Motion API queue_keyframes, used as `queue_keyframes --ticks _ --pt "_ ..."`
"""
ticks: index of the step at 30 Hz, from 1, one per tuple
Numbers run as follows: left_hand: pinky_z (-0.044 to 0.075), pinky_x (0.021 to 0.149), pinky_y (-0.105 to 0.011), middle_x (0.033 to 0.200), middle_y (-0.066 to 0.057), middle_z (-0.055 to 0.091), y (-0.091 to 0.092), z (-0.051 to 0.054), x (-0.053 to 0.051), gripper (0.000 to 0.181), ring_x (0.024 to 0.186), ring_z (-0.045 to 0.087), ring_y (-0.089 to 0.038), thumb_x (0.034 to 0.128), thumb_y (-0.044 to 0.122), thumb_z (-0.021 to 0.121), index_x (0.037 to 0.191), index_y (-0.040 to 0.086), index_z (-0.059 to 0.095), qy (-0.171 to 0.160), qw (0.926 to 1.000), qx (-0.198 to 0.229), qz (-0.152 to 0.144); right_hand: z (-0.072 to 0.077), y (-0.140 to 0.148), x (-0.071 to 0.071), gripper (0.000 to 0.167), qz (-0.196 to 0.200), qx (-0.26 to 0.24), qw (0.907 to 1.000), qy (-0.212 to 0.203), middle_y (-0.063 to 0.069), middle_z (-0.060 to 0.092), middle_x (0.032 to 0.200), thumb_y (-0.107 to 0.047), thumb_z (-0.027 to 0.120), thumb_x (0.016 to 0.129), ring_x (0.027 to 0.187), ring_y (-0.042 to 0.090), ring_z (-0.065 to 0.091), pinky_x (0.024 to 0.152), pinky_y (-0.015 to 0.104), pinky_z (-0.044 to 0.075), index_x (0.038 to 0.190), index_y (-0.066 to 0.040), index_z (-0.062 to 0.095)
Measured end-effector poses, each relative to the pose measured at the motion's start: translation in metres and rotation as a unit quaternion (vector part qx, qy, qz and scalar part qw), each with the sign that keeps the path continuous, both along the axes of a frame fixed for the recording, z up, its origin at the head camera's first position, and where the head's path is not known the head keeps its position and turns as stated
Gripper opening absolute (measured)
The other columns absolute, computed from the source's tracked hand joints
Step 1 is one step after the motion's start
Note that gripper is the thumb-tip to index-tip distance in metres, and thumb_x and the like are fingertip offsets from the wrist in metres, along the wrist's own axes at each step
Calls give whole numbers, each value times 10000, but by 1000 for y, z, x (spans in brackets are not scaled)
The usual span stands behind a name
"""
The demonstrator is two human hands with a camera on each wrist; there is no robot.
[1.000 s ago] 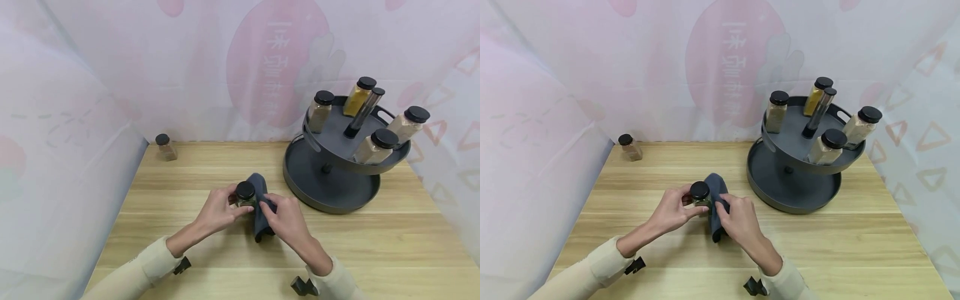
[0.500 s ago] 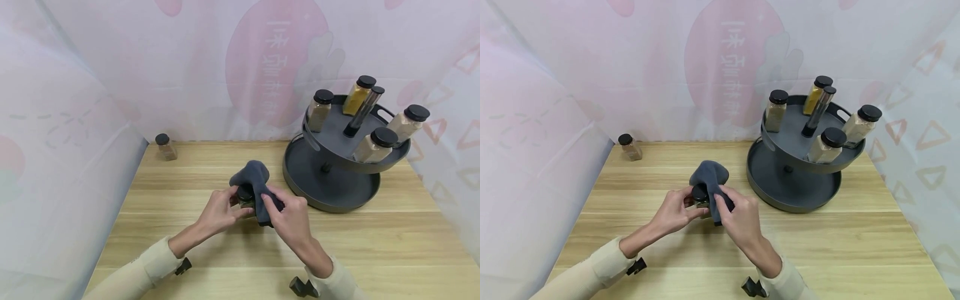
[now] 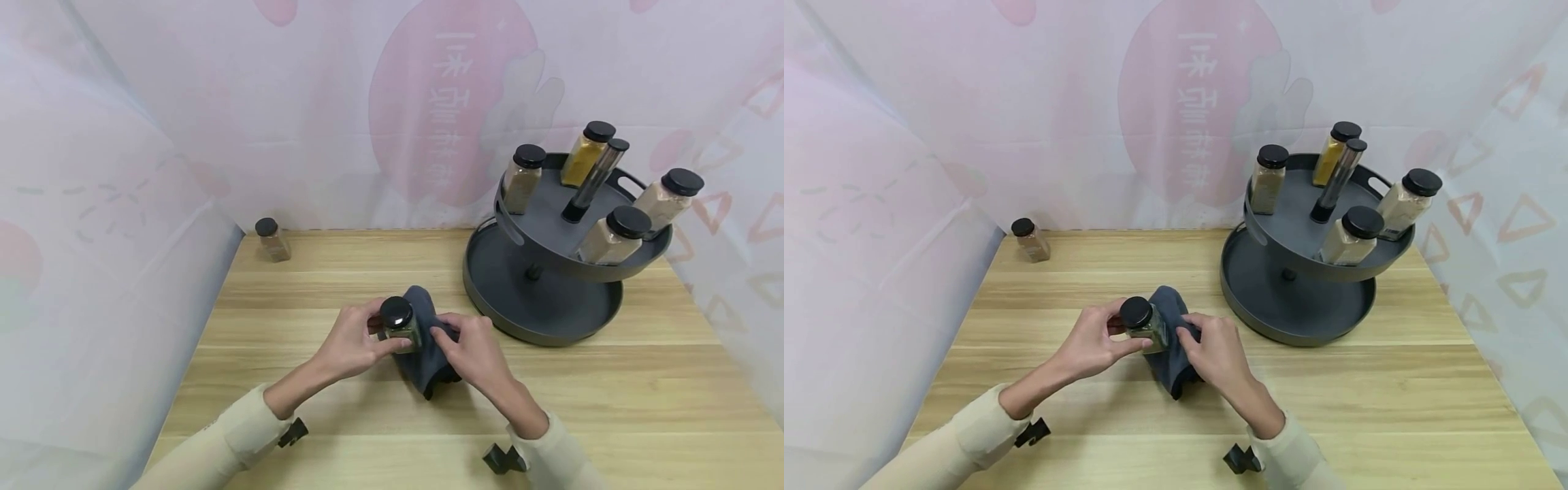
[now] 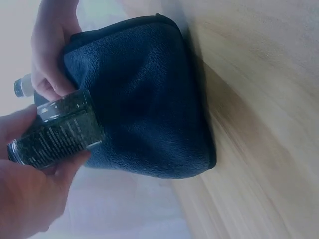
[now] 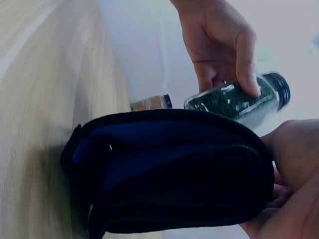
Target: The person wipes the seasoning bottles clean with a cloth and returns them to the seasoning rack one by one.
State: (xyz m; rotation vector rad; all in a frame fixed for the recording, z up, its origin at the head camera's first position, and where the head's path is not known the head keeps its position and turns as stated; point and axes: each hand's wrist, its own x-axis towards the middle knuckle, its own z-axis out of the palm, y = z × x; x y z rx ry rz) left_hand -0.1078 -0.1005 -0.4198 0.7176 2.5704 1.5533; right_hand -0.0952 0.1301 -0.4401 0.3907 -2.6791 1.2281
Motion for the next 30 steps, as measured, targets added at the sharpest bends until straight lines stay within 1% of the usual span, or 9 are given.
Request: queue_keyframes --ticks 3,6,8,11,13,15,18,23,30 --pt "625 849 -376 1107 -80 771 -1 -2 -1 460 986 758 -173 830 108 911 1239 39 713 -226 9994 203 -153 0 8 -1 195 -138 2 9998 115 112 811 1010 -56 797 924 794 159 757 697 322 596 1115 -23 818" --pt "610 891 -332 1112 -68 759 -3 -4 -3 418 1038 756 -187 832 81 903 1205 48 718 -413 9982 280 -337 2 17 0 196 -249 -68 9994 230 136 808 1005 -54 789 933 708 147 737 673 325 590 1121 -3 810" --pt "606 899 -323 1097 -65 752 -4 -8 -4 392 1031 754 -187 831 70 901 1177 47 719 -503 9975 277 -420 4 21 0 197 -287 -128 9992 266 151 806 993 -52 782 940 588 107 670 631 295 565 1126 10 804" --pt "592 926 -299 1091 -56 743 -6 -13 -5 384 1044 743 -177 832 72 901 1165 47 711 -634 9965 223 -489 8 27 1 200 -364 -173 9987 310 157 805 987 -51 778 942 515 69 582 597 265 521 1130 13 802" --pt "583 945 -289 1098 -58 741 -7 -18 -7 395 1063 741 -181 830 76 902 1172 45 706 -714 9957 223 -541 9 30 1 196 -429 -162 9984 342 144 807 989 -48 782 941 558 93 629 618 276 541 1127 6 805" --pt "576 960 -286 1110 -58 743 -8 -23 -9 413 1085 741 -186 825 81 906 1182 48 703 -781 9949 232 -597 11 33 2 191 -495 -159 9979 381 129 809 995 -48 786 938 665 139 710 658 304 575 1122 -5 810" --pt "577 963 -294 1119 -68 749 -9 -33 -14 409 1107 744 -201 827 84 906 1179 45 700 -854 9933 247 -733 13 35 3 185 -579 -165 9972 441 126 810 998 -49 788 935 790 208 769 705 355 605 1114 -8 813" --pt "577 949 -280 1111 -56 749 -11 -47 -21 375 1131 737 -187 837 95 904 1144 50 694 -926 9917 53 -886 14 39 4 189 -669 -168 9966 450 141 807 1010 -50 788 934 739 192 751 679 322 585 1115 -1 811" --pt "559 942 -263 1072 14 755 -12 -56 -26 379 1063 729 -118 816 102 924 1129 94 710 -805 9917 -474 -879 14 41 3 186 -691 -143 9965 453 130 809 1008 -49 789 934 791 214 769 695 341 595 1113 -9 814"
